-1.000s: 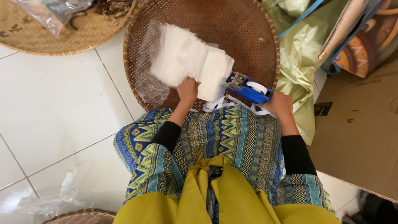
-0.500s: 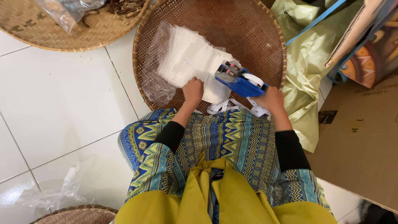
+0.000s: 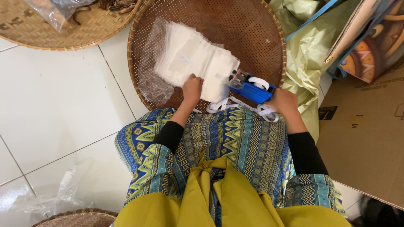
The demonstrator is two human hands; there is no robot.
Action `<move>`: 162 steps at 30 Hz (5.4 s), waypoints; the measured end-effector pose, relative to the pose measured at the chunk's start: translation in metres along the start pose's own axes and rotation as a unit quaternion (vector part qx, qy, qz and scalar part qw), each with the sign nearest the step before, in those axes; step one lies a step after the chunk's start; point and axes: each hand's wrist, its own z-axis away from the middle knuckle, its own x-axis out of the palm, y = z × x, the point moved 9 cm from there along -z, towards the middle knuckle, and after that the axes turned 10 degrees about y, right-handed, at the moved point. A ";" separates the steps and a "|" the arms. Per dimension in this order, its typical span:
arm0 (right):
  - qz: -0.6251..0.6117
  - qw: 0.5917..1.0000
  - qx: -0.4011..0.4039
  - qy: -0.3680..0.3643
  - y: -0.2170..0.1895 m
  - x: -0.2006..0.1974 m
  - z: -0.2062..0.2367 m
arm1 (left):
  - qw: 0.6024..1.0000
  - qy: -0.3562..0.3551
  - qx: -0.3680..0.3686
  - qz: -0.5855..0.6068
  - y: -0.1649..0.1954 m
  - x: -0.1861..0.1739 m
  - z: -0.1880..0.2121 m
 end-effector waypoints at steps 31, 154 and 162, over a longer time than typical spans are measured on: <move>-0.050 0.998 0.048 0.009 0.007 0.012 0.024 | 0.998 -0.034 0.025 -0.036 0.021 -0.025 0.000; -0.044 0.998 0.044 -0.011 0.001 0.018 0.016 | 0.988 0.117 0.104 -0.004 0.034 -0.053 0.000; -0.039 0.998 0.041 -0.003 0.006 0.024 0.015 | 0.981 0.191 -0.041 0.005 -0.023 -0.100 -0.042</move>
